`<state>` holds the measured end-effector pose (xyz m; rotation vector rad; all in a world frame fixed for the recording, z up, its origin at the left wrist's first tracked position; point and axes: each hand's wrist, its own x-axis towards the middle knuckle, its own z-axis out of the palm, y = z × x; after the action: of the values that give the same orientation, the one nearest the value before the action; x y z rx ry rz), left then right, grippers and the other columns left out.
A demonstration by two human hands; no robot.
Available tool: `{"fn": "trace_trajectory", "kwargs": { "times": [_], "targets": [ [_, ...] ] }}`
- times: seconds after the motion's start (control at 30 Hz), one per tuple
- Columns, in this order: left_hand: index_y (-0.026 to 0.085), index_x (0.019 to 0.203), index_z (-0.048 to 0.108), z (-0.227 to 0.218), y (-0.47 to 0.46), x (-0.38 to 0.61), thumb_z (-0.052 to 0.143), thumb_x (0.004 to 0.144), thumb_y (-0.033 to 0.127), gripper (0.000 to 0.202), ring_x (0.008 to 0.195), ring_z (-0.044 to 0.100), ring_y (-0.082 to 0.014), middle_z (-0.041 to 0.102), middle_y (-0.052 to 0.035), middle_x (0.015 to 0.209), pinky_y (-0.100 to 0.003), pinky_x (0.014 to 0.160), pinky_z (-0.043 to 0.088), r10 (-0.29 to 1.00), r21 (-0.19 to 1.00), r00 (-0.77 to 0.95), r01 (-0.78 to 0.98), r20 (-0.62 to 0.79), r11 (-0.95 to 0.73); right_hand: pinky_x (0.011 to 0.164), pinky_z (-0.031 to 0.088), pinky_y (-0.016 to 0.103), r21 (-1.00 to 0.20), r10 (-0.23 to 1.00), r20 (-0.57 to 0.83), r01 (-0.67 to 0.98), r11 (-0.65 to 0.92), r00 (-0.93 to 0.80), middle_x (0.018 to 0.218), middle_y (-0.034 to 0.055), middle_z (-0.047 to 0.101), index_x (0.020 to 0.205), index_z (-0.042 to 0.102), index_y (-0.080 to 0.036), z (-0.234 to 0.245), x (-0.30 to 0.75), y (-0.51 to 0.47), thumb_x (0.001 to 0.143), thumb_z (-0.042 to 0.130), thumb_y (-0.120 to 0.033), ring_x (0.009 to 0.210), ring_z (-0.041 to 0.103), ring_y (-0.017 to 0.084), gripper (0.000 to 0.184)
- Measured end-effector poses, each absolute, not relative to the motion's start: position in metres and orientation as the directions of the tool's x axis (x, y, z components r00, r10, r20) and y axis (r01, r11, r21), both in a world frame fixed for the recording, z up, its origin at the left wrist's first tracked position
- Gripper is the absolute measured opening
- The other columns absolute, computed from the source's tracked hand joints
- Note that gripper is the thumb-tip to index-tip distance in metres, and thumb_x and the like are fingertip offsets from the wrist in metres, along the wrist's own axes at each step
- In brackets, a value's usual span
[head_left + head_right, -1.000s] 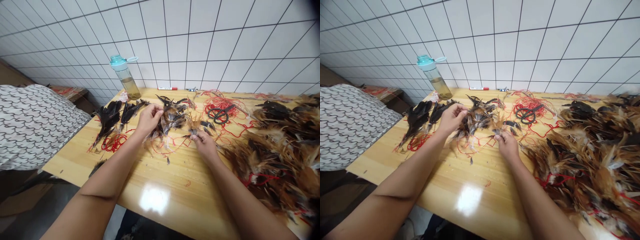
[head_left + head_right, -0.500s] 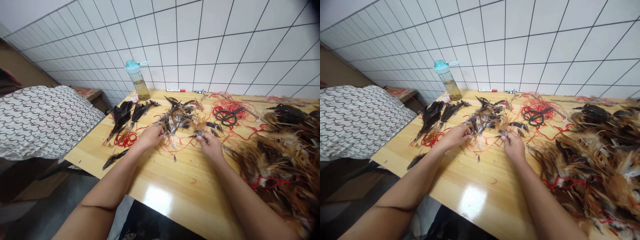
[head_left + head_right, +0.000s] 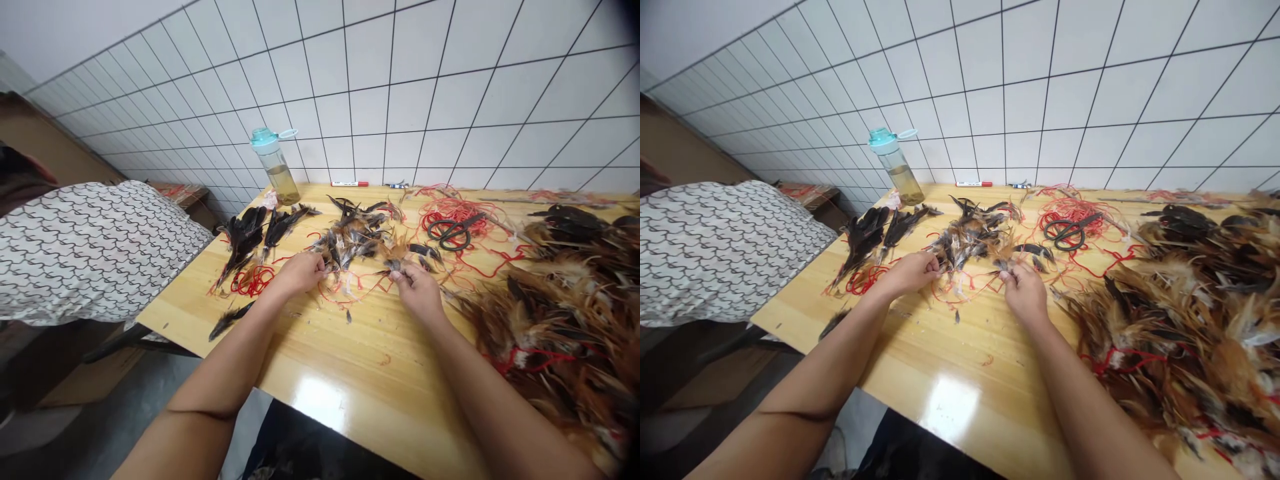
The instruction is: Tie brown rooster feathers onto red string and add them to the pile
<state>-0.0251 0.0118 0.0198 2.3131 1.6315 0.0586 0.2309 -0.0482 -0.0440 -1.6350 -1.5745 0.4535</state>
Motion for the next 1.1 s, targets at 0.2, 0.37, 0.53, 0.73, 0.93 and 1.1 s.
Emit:
{"fn": "trace_trajectory", "kwargs": {
  "times": [0.2,0.37,0.53,0.73,0.93,1.1],
  "targets": [
    [0.018,0.075,0.059,0.026,0.016,-0.036,0.054,0.076,0.019,0.005,0.068,0.054,-0.0152,0.063,-0.0020,0.074,-0.025,0.061,0.034,0.923,0.336,0.379,0.880,-0.071,-0.335,0.067,0.038,0.033,-0.738,0.949,0.266,0.668,0.089,0.167,0.077,0.0081,0.063,0.068,0.059,-0.019,-0.045,0.230,-0.048,0.081,0.046,-0.034,0.076,0.055,0.022,0.023],
    [0.016,0.078,0.054,0.047,0.012,-0.034,0.063,0.078,0.032,0.018,0.062,0.051,-0.0101,0.057,0.0016,0.068,-0.022,0.059,0.038,0.905,0.823,0.426,0.514,0.001,-0.243,0.064,0.038,0.032,-0.771,0.950,0.244,0.633,0.068,0.196,0.073,0.0065,0.060,0.066,0.058,-0.020,-0.045,0.230,-0.048,0.080,0.048,-0.036,0.072,0.054,0.021,0.024],
    [0.015,0.079,0.051,0.047,0.003,0.011,0.075,0.070,0.039,0.035,0.059,0.056,-0.0086,0.064,-0.0014,0.069,-0.020,0.057,0.043,0.839,0.995,0.542,0.099,-0.045,-0.011,0.067,0.041,0.033,-0.834,0.941,0.250,0.545,0.091,0.226,0.073,0.0059,0.061,0.065,0.059,-0.020,-0.050,0.231,-0.046,0.080,0.050,-0.037,0.073,0.055,0.021,0.024],
    [0.014,0.079,0.053,0.015,-0.004,0.058,0.078,0.067,0.040,0.038,0.052,0.052,-0.0056,0.059,0.0028,0.062,-0.017,0.051,0.041,0.846,0.994,0.524,0.002,-0.096,0.112,0.071,0.045,0.033,-0.859,0.940,0.267,0.495,0.131,0.214,0.075,0.0050,0.064,0.065,0.062,-0.021,-0.053,0.232,-0.044,0.079,0.055,-0.032,0.075,0.058,0.021,0.019],
    [0.014,0.077,0.051,0.001,-0.011,0.075,0.073,0.073,0.033,0.029,0.057,0.056,-0.0075,0.061,0.0003,0.066,-0.019,0.056,0.042,0.865,0.989,0.486,-0.001,-0.127,0.146,0.070,0.044,0.032,-0.817,0.945,0.264,0.566,0.113,0.192,0.071,0.0049,0.061,0.063,0.063,-0.020,-0.052,0.229,-0.046,0.079,0.053,-0.027,0.071,0.055,0.019,0.020],
    [0.016,0.075,0.049,-0.003,-0.012,0.076,0.062,0.078,0.024,0.016,0.060,0.049,-0.0076,0.053,0.0044,0.065,-0.020,0.059,0.039,0.896,0.982,0.442,0.152,0.033,-0.111,0.070,0.044,0.031,-0.822,0.953,0.245,0.558,0.108,0.176,0.071,0.0046,0.060,0.065,0.065,-0.020,-0.052,0.228,-0.047,0.079,0.056,-0.032,0.072,0.055,0.019,0.021]
  ]
}}
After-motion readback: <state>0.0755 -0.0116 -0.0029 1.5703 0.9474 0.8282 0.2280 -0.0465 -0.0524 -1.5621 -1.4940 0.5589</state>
